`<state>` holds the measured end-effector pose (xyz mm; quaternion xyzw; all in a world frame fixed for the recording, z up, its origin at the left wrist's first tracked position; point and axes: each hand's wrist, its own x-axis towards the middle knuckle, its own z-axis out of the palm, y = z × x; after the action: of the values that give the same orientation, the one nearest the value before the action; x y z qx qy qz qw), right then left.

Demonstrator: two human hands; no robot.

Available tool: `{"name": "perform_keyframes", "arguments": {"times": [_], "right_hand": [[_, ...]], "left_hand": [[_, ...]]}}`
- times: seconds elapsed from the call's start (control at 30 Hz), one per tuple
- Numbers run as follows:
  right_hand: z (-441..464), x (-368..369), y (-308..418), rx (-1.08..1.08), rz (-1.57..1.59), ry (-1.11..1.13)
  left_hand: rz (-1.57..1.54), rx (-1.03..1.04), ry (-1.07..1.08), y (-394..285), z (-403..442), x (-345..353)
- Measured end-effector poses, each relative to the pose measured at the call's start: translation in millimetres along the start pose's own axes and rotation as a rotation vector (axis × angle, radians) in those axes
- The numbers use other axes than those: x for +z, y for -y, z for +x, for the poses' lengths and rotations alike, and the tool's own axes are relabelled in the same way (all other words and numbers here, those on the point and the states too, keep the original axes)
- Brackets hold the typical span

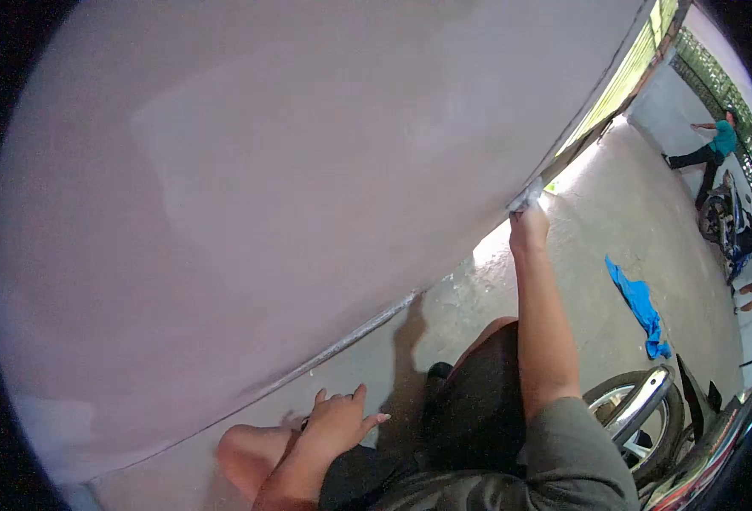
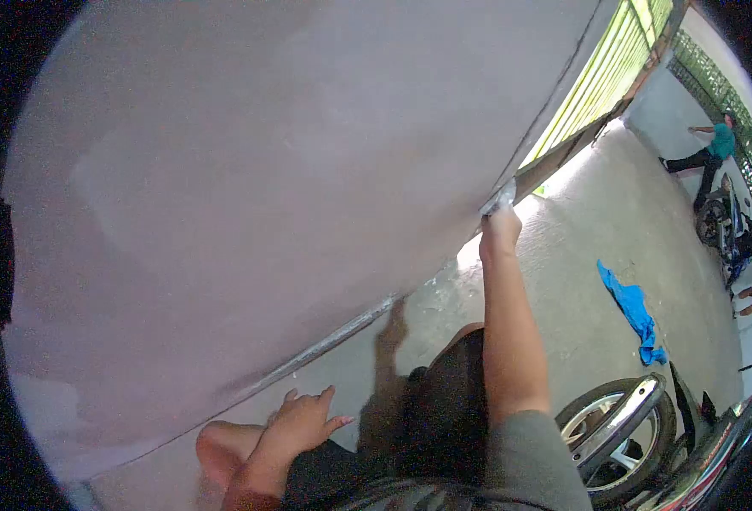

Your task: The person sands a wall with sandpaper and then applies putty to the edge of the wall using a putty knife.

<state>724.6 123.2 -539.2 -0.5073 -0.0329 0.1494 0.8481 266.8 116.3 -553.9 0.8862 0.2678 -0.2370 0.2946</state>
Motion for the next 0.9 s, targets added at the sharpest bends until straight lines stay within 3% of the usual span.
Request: {"name": "perform_keyframes", "arguments": {"times": [0.1, 0.13, 0.23, 0.37, 0.4, 0.5, 0.6, 0.73, 0.77, 0.83, 0.9], "right_hand": [[30.8, -19.4, -37.5, 0.148, -0.104, -0.110], [39.4, -19.9, -38.0, 0.123, 0.009, -0.047], [15.3, -12.0, -13.6, 0.112, -0.040, 0.009], [36.5, -24.3, -37.7, 0.150, 0.005, 0.054], [9.4, -4.8, -10.7, 0.075, 0.059, 0.066], [27.1, -17.2, -20.3, 0.088, -0.062, 0.045], [26.7, -15.9, -23.2, 0.205, -0.083, -0.033], [21.8, -22.1, -18.1, 0.111, -0.104, 0.034], [15.9, -18.6, -19.9, 0.141, -0.219, -0.062], [50.1, -37.3, -49.5, 0.140, -0.118, -0.009], [12.8, -4.7, -13.5, 0.085, -0.079, 0.036]], "left_hand": [[-0.021, 0.021, -0.013, -2.1, 1.4, -7.1], [-0.010, 0.008, 0.011, -3.5, 1.4, -9.6], [-0.016, 0.010, 0.009, -2.2, 5.3, -1.8], [-0.021, 0.042, -0.019, 0.7, 8.7, 3.7], [-0.029, 0.033, -0.022, -0.7, 9.6, 0.8], [0.005, -0.017, 0.055, 0.3, 7.0, 3.1], [0.005, 0.052, -0.076, 3.7, 10.2, 16.2], [0.036, 0.001, -0.042, -4.8, 2.1, -3.5], [0.046, -0.014, -0.068, -9.4, -1.2, -8.8], [0.034, 0.000, -0.044, -5.6, 2.2, -3.9], [0.005, -0.010, -0.022, -2.4, 6.7, 0.4]]}}
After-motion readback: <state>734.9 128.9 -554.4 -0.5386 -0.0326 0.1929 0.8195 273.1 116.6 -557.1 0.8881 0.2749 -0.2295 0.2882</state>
